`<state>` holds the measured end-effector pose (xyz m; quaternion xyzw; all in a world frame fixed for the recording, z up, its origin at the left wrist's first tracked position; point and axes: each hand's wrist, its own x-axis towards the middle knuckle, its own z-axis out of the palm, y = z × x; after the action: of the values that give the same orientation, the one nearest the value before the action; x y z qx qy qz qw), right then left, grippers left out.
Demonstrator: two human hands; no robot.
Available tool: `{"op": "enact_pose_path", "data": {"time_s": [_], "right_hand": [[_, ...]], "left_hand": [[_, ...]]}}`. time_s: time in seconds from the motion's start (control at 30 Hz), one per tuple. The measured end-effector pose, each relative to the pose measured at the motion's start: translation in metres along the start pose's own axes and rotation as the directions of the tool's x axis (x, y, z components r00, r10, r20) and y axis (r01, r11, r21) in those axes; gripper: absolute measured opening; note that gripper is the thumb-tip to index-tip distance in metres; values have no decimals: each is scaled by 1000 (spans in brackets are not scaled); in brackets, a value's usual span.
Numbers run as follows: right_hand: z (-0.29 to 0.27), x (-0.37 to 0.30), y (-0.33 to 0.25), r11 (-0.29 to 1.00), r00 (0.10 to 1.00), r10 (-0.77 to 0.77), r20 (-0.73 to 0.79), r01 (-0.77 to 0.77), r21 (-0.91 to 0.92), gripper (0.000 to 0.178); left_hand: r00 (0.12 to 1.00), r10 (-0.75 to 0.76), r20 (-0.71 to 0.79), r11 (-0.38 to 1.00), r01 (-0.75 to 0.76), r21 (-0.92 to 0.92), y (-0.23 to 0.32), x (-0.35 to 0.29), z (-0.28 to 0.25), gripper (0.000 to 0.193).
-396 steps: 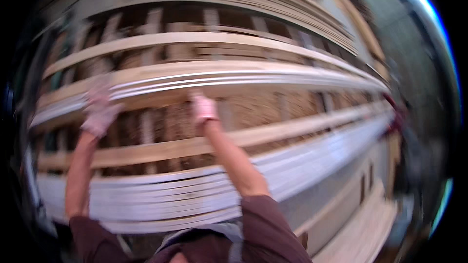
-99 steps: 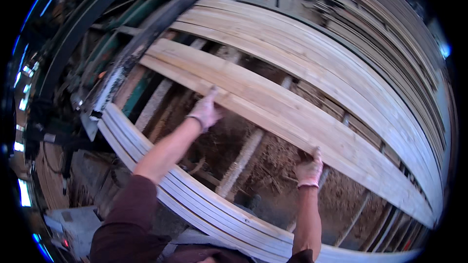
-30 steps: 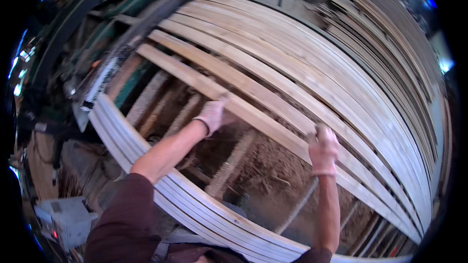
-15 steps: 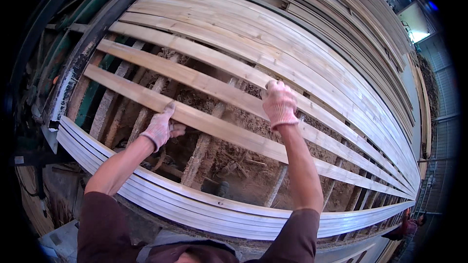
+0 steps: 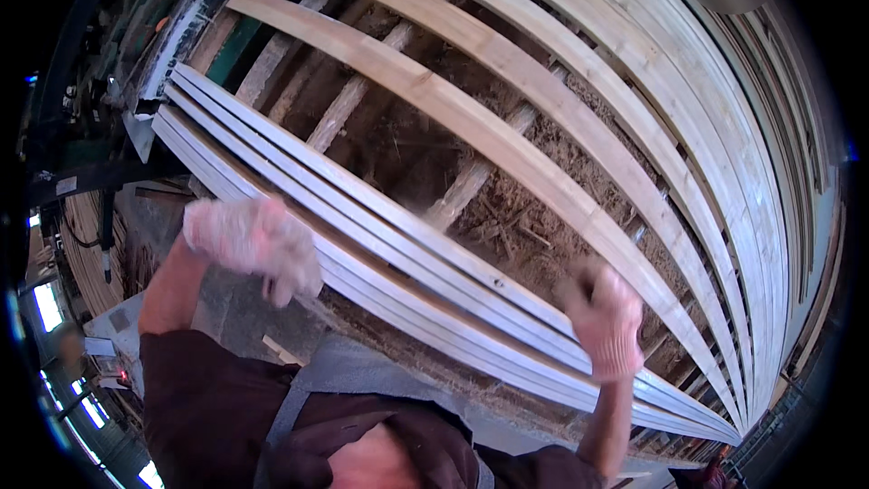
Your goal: The person places thin wooden strips onto a curved wooden mold to form a panel. They then mix a white substance in a bucket and apply it to the mold using a trowel. Finally, the person lifts a large, completed wooden panel and stacks it with other finished panels.
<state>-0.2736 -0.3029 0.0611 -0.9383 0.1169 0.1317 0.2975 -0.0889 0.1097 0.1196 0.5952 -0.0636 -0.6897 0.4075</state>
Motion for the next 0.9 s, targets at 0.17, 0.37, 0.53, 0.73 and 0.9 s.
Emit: {"op": "enact_pose_path", "data": {"time_s": [0.17, 0.37, 0.53, 0.73, 0.9], "right_hand": [[20, -127, -18, 824, 583, 226, 780, -541, 166, 35], [135, -199, 10, 337, 597, 466, 653, -802, 494, 29], [171, -159, 19, 19, 753, 579, 312, -395, 919, 28], [139, -25, 59, 27, 820, 573, 8, -29, 999, 37], [158, 64, 117, -283, 915, 337, -221, 322, 903, 63]], "left_hand": [[925, -362, 112, 917, 375, -137, -117, -4, 44, 33], [953, -233, -193, 722, 37, -691, -190, 50, 60, 46], [859, -4, -511, 797, -305, -520, -156, 101, 46, 38], [810, 228, -540, 682, -528, -506, -38, 199, -36, 27], [804, 358, -476, 591, -589, -551, 4, 250, -65, 30]]}}
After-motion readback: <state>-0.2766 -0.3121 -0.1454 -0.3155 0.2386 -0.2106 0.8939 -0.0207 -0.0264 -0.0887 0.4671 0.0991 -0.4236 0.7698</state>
